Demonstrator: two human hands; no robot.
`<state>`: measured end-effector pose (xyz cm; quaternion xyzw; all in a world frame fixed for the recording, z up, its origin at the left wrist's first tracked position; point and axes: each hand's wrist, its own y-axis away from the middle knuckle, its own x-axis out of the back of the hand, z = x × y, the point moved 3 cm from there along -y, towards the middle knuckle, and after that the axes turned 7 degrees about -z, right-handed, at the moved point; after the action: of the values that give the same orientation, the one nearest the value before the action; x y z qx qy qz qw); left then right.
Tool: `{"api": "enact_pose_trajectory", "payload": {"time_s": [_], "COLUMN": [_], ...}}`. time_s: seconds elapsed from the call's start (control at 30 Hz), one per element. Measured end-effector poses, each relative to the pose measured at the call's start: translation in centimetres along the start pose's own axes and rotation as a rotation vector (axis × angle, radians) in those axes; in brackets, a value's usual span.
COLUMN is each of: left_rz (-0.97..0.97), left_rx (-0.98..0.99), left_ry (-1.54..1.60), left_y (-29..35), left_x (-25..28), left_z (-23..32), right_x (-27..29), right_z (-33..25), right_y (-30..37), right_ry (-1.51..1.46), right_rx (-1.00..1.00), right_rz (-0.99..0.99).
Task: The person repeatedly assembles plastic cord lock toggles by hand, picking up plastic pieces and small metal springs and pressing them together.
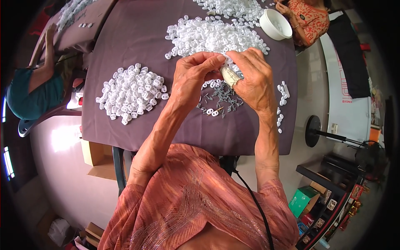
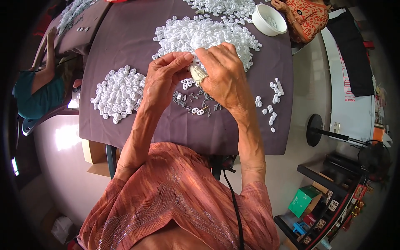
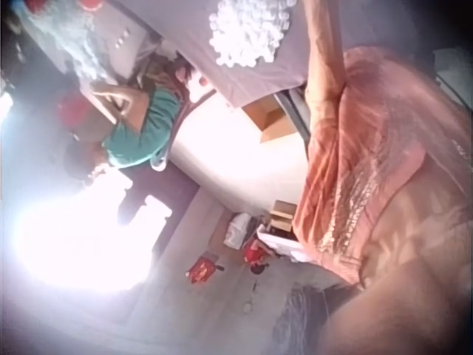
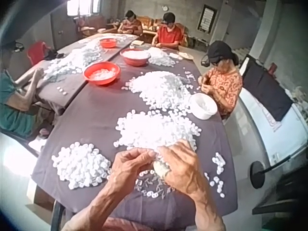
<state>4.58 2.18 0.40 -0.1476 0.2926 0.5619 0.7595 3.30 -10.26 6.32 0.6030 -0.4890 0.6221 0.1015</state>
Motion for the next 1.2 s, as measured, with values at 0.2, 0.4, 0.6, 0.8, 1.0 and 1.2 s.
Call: {"api": "enact_pose_trajectory", "payload": {"time_s": [0.2,0.4,0.6,0.8,1.0,1.2], "left_rz": [-0.054,-0.041,-0.041,-0.014,-0.03,-0.046], "left_rx": [0.017,0.013,0.014,0.023,0.025,0.033], "left_ry": [0.007,0.003,0.002,-0.03,-0.012,-0.036], "left_y": [0.0,0.0,0.1,-0.1,-0.1,-0.1], "left_x": [-0.1,-0.1,-0.5,-0.3,-0.4,-0.4], "left_z": [0.0,-0.3,-0.3,-0.8,-0.6,-0.5], "right_x": [0.0,-0.4,-0.4,-0.4,-0.4,-0.4], "right_z": [0.0,0.1,0.5,0.8,1.1,1.3], "right_y": [0.1,0.4,0.5,0.5,0.6,0.8], "right_ry": [0.025,0.018,-0.007,0.006,-0.032,-0.033], "right_rx": [-0.007,-0.02,0.061,0.058,0.036,0.09], "right_rz": [-0.031,-0.02,0.024,-0.017,0.002,0.005]}}
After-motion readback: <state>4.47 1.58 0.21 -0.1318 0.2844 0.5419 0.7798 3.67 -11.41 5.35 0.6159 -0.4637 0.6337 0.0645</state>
